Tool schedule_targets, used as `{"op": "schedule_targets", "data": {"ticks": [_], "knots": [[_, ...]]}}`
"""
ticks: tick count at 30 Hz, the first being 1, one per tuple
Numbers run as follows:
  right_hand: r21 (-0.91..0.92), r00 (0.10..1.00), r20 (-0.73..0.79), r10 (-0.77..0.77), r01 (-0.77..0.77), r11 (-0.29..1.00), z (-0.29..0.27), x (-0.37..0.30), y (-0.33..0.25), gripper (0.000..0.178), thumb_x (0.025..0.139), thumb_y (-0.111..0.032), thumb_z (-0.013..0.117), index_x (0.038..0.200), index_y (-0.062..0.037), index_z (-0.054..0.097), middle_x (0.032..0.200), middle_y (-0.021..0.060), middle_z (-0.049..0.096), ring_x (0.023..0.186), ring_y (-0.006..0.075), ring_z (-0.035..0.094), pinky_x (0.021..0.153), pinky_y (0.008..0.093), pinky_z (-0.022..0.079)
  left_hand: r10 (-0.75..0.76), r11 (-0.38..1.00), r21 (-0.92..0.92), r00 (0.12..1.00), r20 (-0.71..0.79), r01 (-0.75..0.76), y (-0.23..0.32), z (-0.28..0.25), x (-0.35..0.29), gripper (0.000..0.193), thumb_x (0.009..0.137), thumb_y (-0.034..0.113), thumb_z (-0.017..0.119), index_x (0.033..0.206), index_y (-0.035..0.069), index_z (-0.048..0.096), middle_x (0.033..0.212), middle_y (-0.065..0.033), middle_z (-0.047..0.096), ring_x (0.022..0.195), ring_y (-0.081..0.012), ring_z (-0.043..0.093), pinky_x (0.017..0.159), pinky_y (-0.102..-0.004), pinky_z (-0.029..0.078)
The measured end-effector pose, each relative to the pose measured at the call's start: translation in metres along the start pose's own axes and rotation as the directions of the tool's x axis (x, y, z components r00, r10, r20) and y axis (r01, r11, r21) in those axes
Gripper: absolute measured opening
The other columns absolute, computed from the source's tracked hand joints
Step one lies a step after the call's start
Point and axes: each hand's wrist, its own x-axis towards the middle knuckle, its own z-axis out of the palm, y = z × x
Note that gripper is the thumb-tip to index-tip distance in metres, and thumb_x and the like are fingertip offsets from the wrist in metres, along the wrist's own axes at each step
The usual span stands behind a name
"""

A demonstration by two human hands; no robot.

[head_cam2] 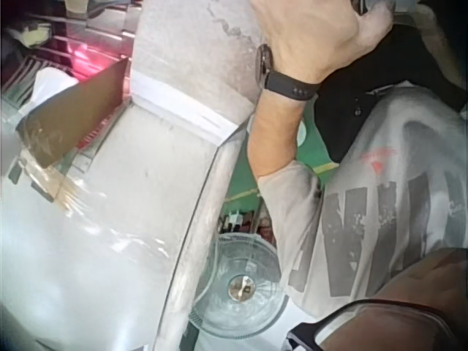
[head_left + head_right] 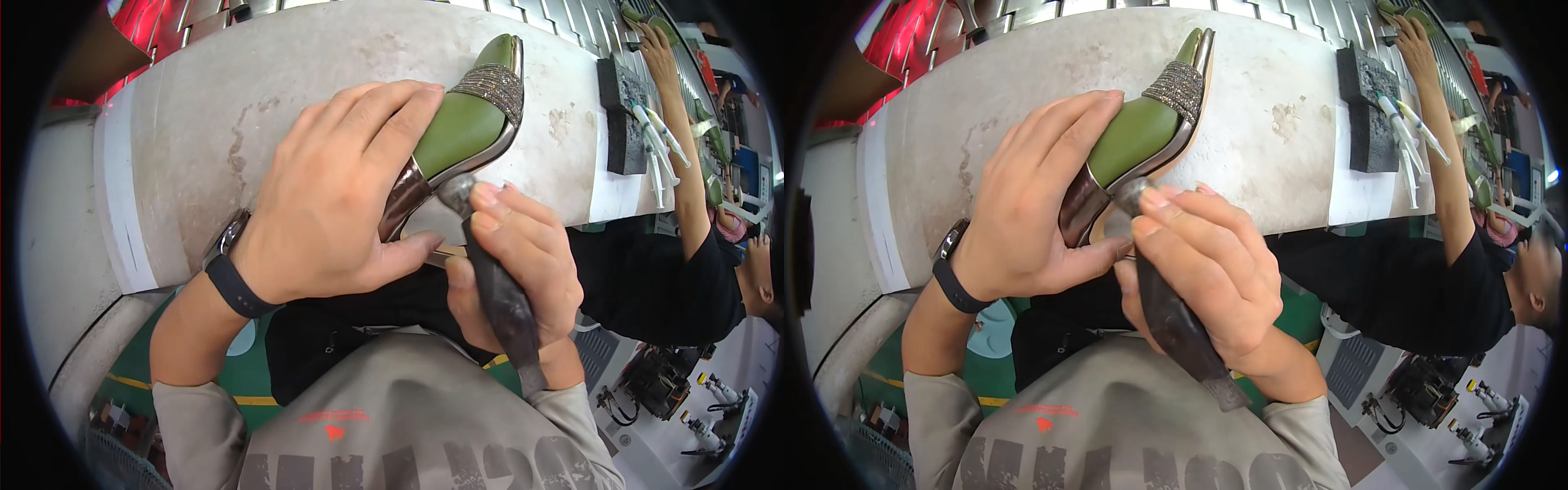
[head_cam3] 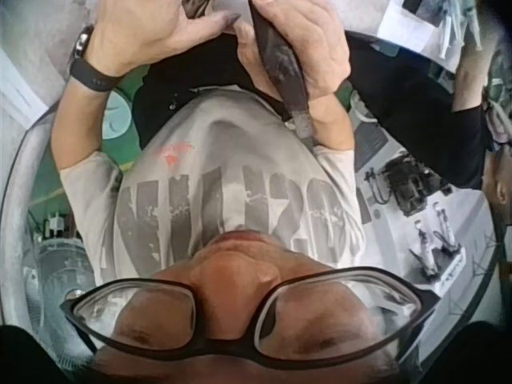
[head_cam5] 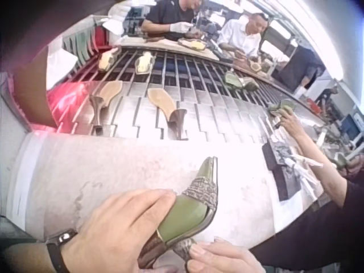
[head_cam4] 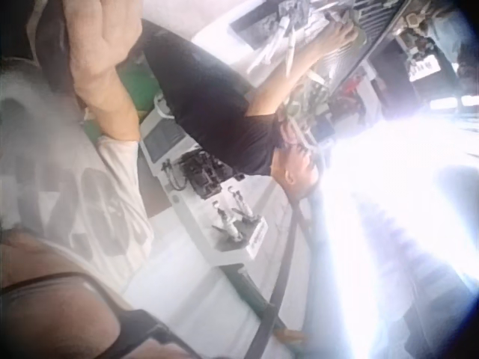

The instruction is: The person attaches soles and heels onto lasted shoe uppers by hand, hammers along the edges using a hammer, and places the assembled shoes onto a conveyor.

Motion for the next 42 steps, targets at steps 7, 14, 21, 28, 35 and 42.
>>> {"op": "schedule_targets", "data": {"ticks": [7,14,21,28,35,42], "knots": [[-0.226,0.977,-0.133,-0.168,0.135,0.965,0.013,-0.002,-0.006,0.034,0.078,-0.003,0.081,0.110,0.0043,0.070,0.107,0.0206,0.074,0.094,0.0361,0.074,0.083,0.0417,0.064,0.027,1.000,-0.010,1.000,-0.015,-0.027,0.000,0.002,0.000,0.093,0.066,0.019,0.085,0.148,-0.004,0.049,0.140,-0.0226,0.058,0.124,-0.0424,0.058,0.103,-0.0478,0.048],[-0.215,0.972,-0.122,-0.199,0.170,0.962,0.013,-0.001,-0.001,0.037,0.075,-0.002,0.082,0.110,0.0045,0.070,0.107,0.0198,0.074,0.093,0.0354,0.074,0.082,0.0399,0.064,0.044,0.999,0.021,0.999,-0.024,-0.044,0.000,0.003,0.002,0.092,0.069,0.025,0.084,0.148,-0.004,0.048,0.140,-0.0235,0.057,0.125,-0.0430,0.058,0.103,-0.0475,0.047],[0.276,0.991,-0.109,0.080,-0.047,0.960,0.006,-0.008,0.012,0.036,0.075,0.002,0.080,0.110,0.0048,0.069,0.107,0.0225,0.075,0.097,0.0350,0.075,0.087,0.0411,0.061,0.058,0.998,-0.005,0.998,-0.018,-0.058,-0.006,0.001,-0.003,0.097,0.065,0.025,0.085,0.149,-0.004,0.047,0.142,-0.0240,0.056,0.126,-0.0443,0.056,0.106,-0.0471,0.046],[0.172,0.988,-0.134,-0.074,0.097,0.980,0.015,-0.012,0.010,0.036,0.073,0.005,0.079,0.107,0.0048,0.069,0.102,0.0230,0.074,0.093,0.0343,0.075,0.083,0.0417,0.063,0.049,0.998,0.032,0.999,-0.024,-0.048,0.000,0.006,0.000,0.095,0.063,0.022,0.083,0.148,-0.004,0.048,0.140,-0.0242,0.058,0.125,-0.0431,0.058,0.104,-0.0477,0.048],[0.233,0.999,-0.010,-0.047,0.048,0.971,0.006,0.000,0.007,0.036,0.071,0.003,0.081,0.106,0.0040,0.071,0.102,0.0204,0.075,0.091,0.0338,0.075,0.082,0.0405,0.063,0.045,0.998,0.033,0.999,-0.011,-0.044,0.001,0.007,0.004,0.095,0.063,0.023,0.084,0.147,-0.004,0.049,0.139,-0.0243,0.058,0.124,-0.0435,0.058,0.102,-0.0485,0.048],[0.407,0.997,0.044,0.068,-0.080,0.910,-0.014,0.007,0.017,0.032,0.079,0.002,0.080,0.110,0.0040,0.072,0.106,0.0171,0.075,0.095,0.0235,0.074,0.083,0.0334,0.060,0.049,0.996,0.077,0.996,0.073,-0.055,0.002,-0.001,0.012,0.100,0.065,0.028,0.087,0.149,-0.006,0.045,0.140,-0.0257,0.056,0.124,-0.0449,0.057,0.105,-0.0487,0.046]]}}
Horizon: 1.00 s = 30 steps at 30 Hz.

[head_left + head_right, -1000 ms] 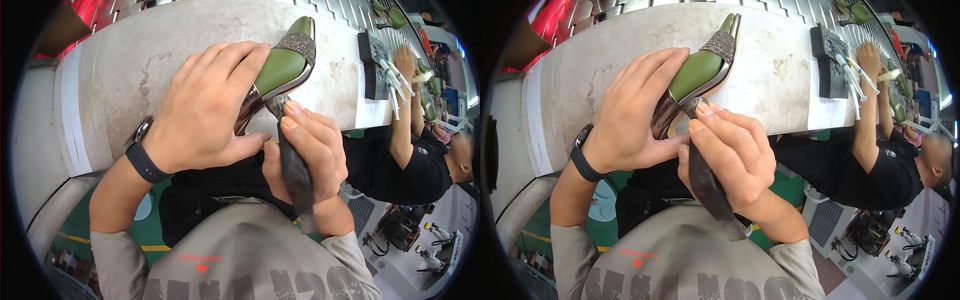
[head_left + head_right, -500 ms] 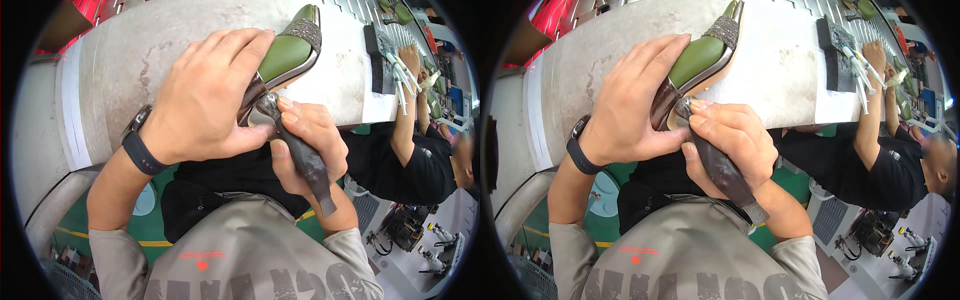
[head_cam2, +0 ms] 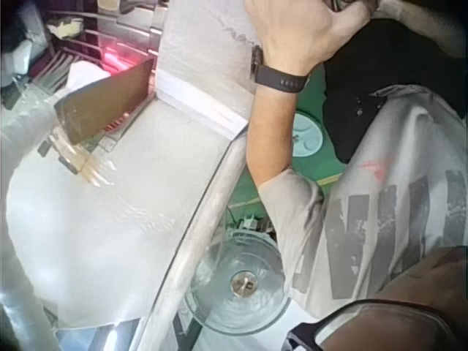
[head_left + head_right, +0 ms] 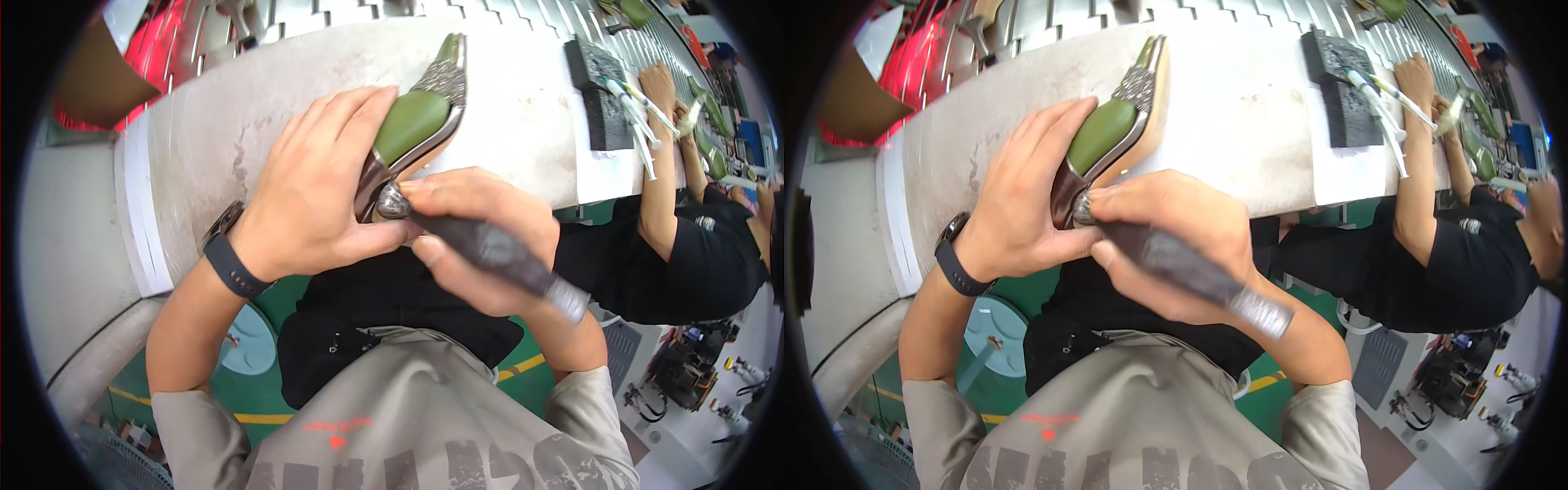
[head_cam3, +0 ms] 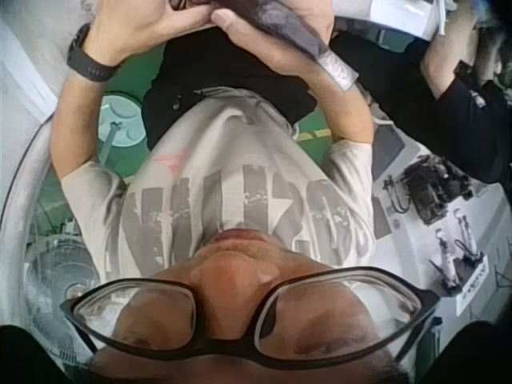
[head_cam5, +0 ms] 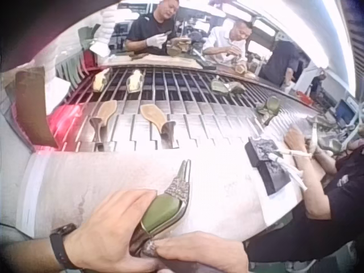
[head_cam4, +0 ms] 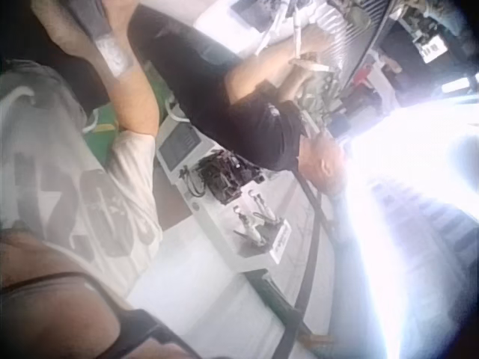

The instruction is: The person attaches soles and heels onto lasted shoe uppers by hand, hammers along the edges using a hammer, and places the assembled shoes onto a conveyor.

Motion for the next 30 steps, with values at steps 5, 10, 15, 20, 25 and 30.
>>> {"op": "schedule_targets", "data": {"ticks": [5,10,15,20,25,30], "knots": [[0.305,0.865,-0.335,0.374,-0.276,0.911,-0.040,0.006,-0.003,0.025,0.093,-0.005,0.070,0.116,0.0059,0.071,0.107,0.0134,0.077,0.095,0.0130,0.071,0.089,0.0293,0.056,-0.214,0.975,-0.042,0.972,0.098,0.219,0.015,0.004,0.043,0.099,0.072,0.034,0.088,0.149,-0.008,0.043,0.130,-0.0279,0.061,0.120,-0.0445,0.061,0.104,-0.0466,0.048],[0.348,0.866,-0.122,0.484,-0.419,0.839,-0.061,0.055,0.017,0.019,0.091,-0.009,0.075,0.106,0.0033,0.075,0.101,0.0095,0.077,0.092,0.0116,0.070,0.084,0.0267,0.055,-0.190,0.981,0.048,0.978,0.091,0.186,0.017,0.017,0.056,0.084,0.077,0.020,0.083,0.145,-0.009,0.043,0.127,-0.0310,0.061,0.118,-0.0471,0.060,0.103,-0.0484,0.049],[0.375,0.812,-0.076,0.578,-0.514,0.771,-0.078,0.105,0.051,0.027,0.095,-0.022,0.070,0.112,-0.0005,0.072,0.109,0.0119,0.076,0.104,0.0232,0.074,0.098,0.0369,0.056,-0.192,0.980,0.066,0.974,0.120,0.185,0.019,0.013,0.062,0.079,0.079,0.023,0.081,0.141,-0.011,0.046,0.125,-0.0265,0.063,0.120,-0.0409,0.060,0.102,-0.0470,0.050],[0.462,0.749,-0.174,0.640,-0.512,0.725,-0.073,0.079,0.105,0.017,0.096,-0.014,0.073,0.107,-0.0010,0.074,0.108,0.0097,0.075,0.105,0.0184,0.071,0.096,0.0322,0.057,-0.209,0.975,-0.045,0.968,0.137,0.216,0.013,0.002,0.062,0.085,0.077,0.023,0.083,0.144,-0.011,0.044,0.126,-0.0281,0.062,0.121,-0.0430,0.059,0.102,-0.0478,0.050],[0.414,0.745,-0.212,0.632,-0.518,0.749,-0.075,0.029,0.054,0.017,0.097,-0.008,0.065,0.111,0.0017,0.070,0.111,0.0160,0.074,0.108,0.0238,0.071,0.097,0.0361,0.058,-0.004,0.952,-0.286,0.927,-0.376,-0.112,0.059,-0.054,0.065,0.092,0.080,0.019,0.084,0.154,-0.006,0.035,0.139,-0.0224,0.059,0.127,-0.0275,0.059,0.110,-0.0409,0.046],[0.223,0.926,-0.335,0.176,-0.104,0.969,-0.070,0.024,-0.045,0.021,0.093,-0.010,0.070,0.110,0.0038,0.069,0.113,0.0192,0.075,0.110,0.0257,0.071,0.100,0.0405,0.056,0.038,0.923,-0.361,0.963,-0.266,-0.136,0.079,-0.037,0.061,0.062,0.076,0.007,0.079,0.130,0.000,0.051,0.125,-0.0133,0.068,0.118,-0.0221,0.063,0.106,-0.0372,0.047]]}}
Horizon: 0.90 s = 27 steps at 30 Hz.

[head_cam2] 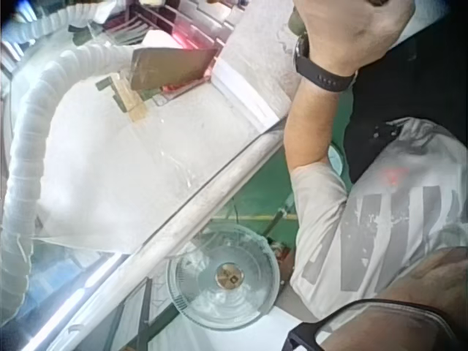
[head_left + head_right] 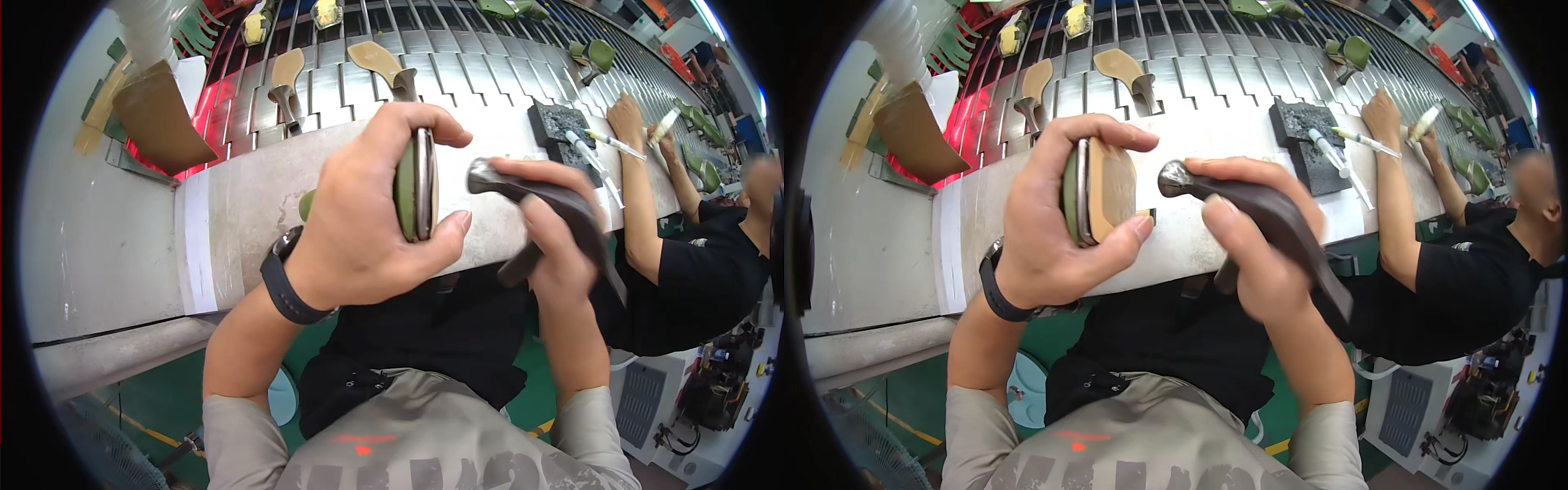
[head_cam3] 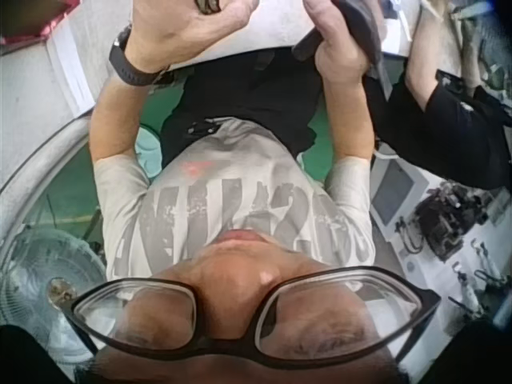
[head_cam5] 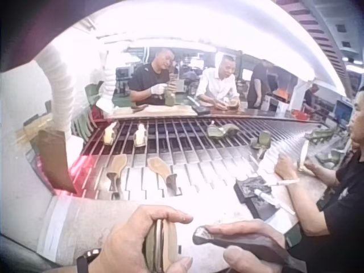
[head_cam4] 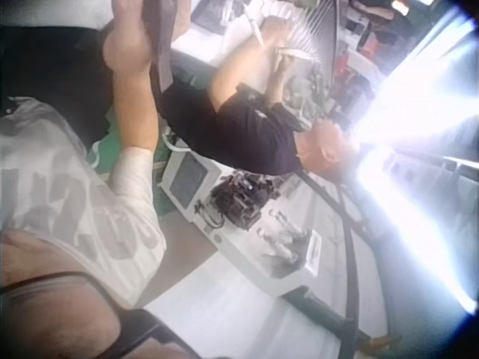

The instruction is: The person attaches soles and heels onto lasted shoe uppers by hand, hammers along the edges using a hammer, and places the assembled shoes onto a conveyor.

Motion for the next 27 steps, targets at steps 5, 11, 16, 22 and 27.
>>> {"op": "schedule_targets", "data": {"ticks": [5,11,16,22,27], "knots": [[-0.092,0.876,0.411,-0.253,0.316,0.944,0.002,-0.006,-0.046,0.034,0.095,-0.020,0.075,0.114,0.0025,0.058,0.119,0.0289,0.068,0.117,0.0406,0.068,0.106,0.0516,0.053,0.022,0.997,0.070,0.995,-0.101,-0.015,0.003,0.017,-0.002,0.061,0.077,0.007,0.081,0.130,0.002,0.052,0.121,-0.0132,0.069,0.112,-0.0229,0.067,0.099,-0.0354,0.051],[-0.112,0.877,0.423,-0.230,0.302,0.947,0.003,0.008,-0.056,0.036,0.092,-0.021,0.079,0.111,0.0032,0.060,0.112,0.0297,0.070,0.105,0.0338,0.071,0.097,0.0448,0.058,0.057,0.992,0.116,0.989,-0.136,-0.041,0.003,0.024,-0.008,0.062,0.075,0.007,0.084,0.128,0.003,0.053,0.118,-0.0146,0.069,0.104,-0.0283,0.070,0.091,-0.0371,0.055],[-0.262,0.907,0.412,-0.089,0.212,0.942,0.000,0.024,-0.078,0.042,0.087,-0.028,0.082,0.106,0.0032,0.063,0.108,0.0281,0.073,0.102,0.0308,0.072,0.092,0.0391,0.058,0.156,0.983,0.122,0.978,-0.136,-0.140,0.003,0.029,-0.018,0.064,0.070,0.000,0.078,0.129,0.001,0.053,0.117,-0.0168,0.066,0.102,-0.0327,0.069,0.088,-0.0386,0.055],[-0.048,0.850,0.484,0.205,-0.208,0.977,0.009,0.020,-0.082,0.035,0.082,-0.020,0.084,0.102,0.0037,0.065,0.103,0.0271,0.074,0.098,0.0326,0.075,0.092,0.0409,0.059,0.300,0.953,0.114,0.918,-0.258,-0.280,0.001,0.041,-0.053,0.072,0.065,0.000,0.079,0.133,-0.001,0.056,0.122,-0.0186,0.068,0.106,-0.0366,0.069,0.089,-0.0465,0.054],[0.023,0.865,0.458,0.207,-0.244,0.969,0.017,-0.060,-0.028,0.026,0.090,0.003,0.075,0.114,0.0038,0.069,0.115,0.0195,0.074,0.107,0.0225,0.075,0.095,0.0330,0.058,0.344,0.867,0.473,0.874,-0.344,-0.156,-0.023,0.051,-0.124,0.083,0.094,0.045,0.076,0.154,0.004,0.035,0.138,-0.0244,0.062,0.126,-0.0400,0.063,0.117,-0.0622,0.032]]}}
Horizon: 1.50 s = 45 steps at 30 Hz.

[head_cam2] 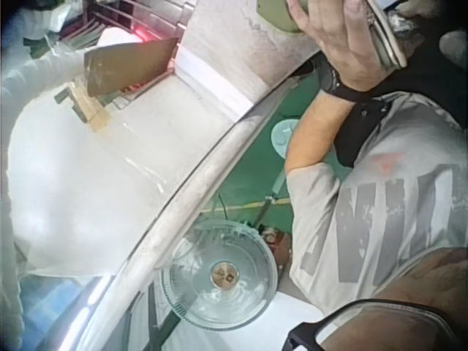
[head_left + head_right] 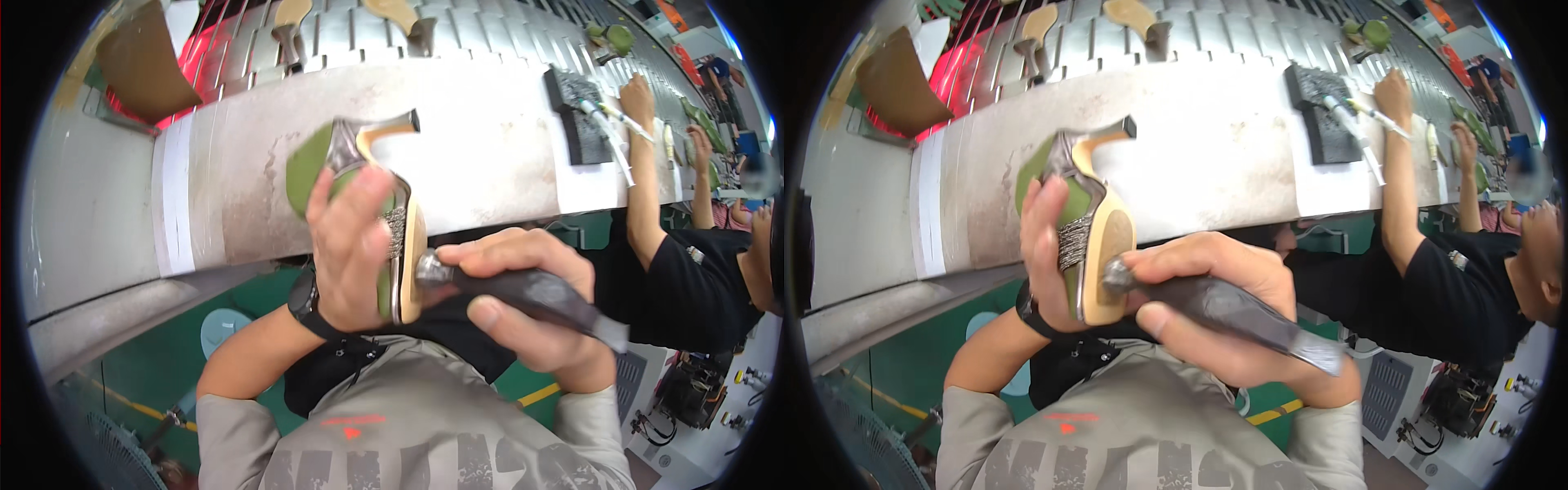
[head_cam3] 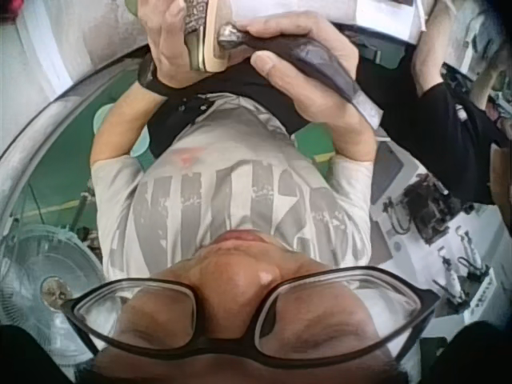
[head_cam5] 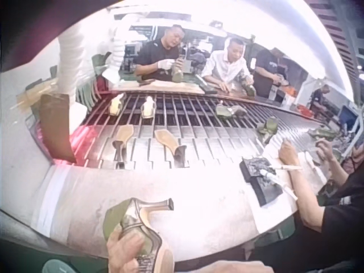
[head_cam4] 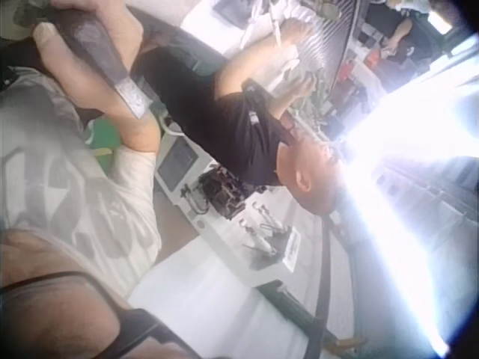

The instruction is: The person attaches soles and heels onto lasted shoe uppers by hand, hammers along the edges using a hammer, and places the assembled shoes onto a conveyor.

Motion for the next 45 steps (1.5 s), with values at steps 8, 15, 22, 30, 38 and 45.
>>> {"op": "schedule_targets", "data": {"ticks": [8,15,22,30,38,45], "knots": [[-0.293,0.978,-0.151,-0.143,0.094,0.952,0.045,-0.053,0.063,0.036,0.081,0.004,0.080,0.114,0.0036,0.066,0.120,0.0262,0.072,0.111,0.0359,0.074,0.092,0.0394,0.060,-0.042,0.944,0.330,0.980,0.193,-0.024,-0.026,0.006,-0.053,0.086,0.086,0.049,0.083,0.147,0.007,0.040,0.145,-0.0207,0.056,0.135,-0.0425,0.054,0.122,-0.0621,0.027],[-0.382,0.970,0.013,-0.241,0.228,0.896,0.049,-0.044,0.055,0.039,0.086,0.000,0.076,0.119,0.0030,0.058,0.128,0.0296,0.065,0.118,0.0487,0.068,0.101,0.0531,0.058,-0.050,0.949,0.315,0.981,0.185,-0.011,-0.025,0.008,-0.057,0.077,0.090,0.046,0.080,0.145,0.008,0.042,0.143,-0.0190,0.056,0.135,-0.0402,0.055,0.123,-0.0607,0.026],[-0.440,0.992,0.004,-0.124,0.113,0.891,0.042,-0.019,0.043,0.037,0.088,-0.002,0.075,0.121,0.0042,0.058,0.127,0.0309,0.065,0.118,0.0485,0.068,0.101,0.0528,0.057,-0.066,0.943,0.332,0.978,0.198,-0.004,-0.025,0.007,-0.065,0.063,0.095,0.042,0.076,0.138,0.008,0.045,0.141,-0.0174,0.057,0.133,-0.0369,0.056,0.124,-0.0603,0.027],[-0.267,0.999,-0.019,-0.035,0.029,0.963,0.010,0.018,0.044,0.034,0.078,0.004,0.082,0.108,0.0055,0.067,0.115,0.0286,0.072,0.107,0.0372,0.076,0.090,0.0401,0.063,-0.183,0.955,0.256,0.977,0.105,0.151,-0.016,0.011,-0.054,0.022,0.103,0.016,0.061,0.125,0.013,0.058,0.131,-0.0078,0.069,0.124,-0.0266,0.064,0.121,-0.0634,0.030],[-0.250,0.994,0.067,0.089,-0.070,0.966,-0.010,0.049,0.032,0.033,0.079,0.003,0.081,0.109,0.0053,0.067,0.108,0.0251,0.075,0.102,0.0316,0.077,0.086,0.0352,0.062,-0.165,0.957,0.259,0.978,0.126,0.128,-0.019,0.010,-0.058,0.027,0.101,0.017,0.064,0.127,0.013,0.055,0.130,-0.0060,0.068,0.123,-0.0250,0.063,0.120,-0.0667,0.031],[0.035,0.815,-0.126,0.566,-0.566,0.824,-0.011,0.090,0.028,0.042,0.073,-0.028,0.080,0.094,0.0052,0.065,0.096,0.0266,0.075,0.091,0.0310,0.075,0.089,0.0383,0.059,-0.153,0.956,0.269,0.981,0.117,0.117,-0.019,0.014,-0.066,0.028,0.102,0.022,0.063,0.128,0.016,0.054,0.132,-0.0025,0.066,0.127,-0.0231,0.061,0.122,-0.0673,0.028]]}}
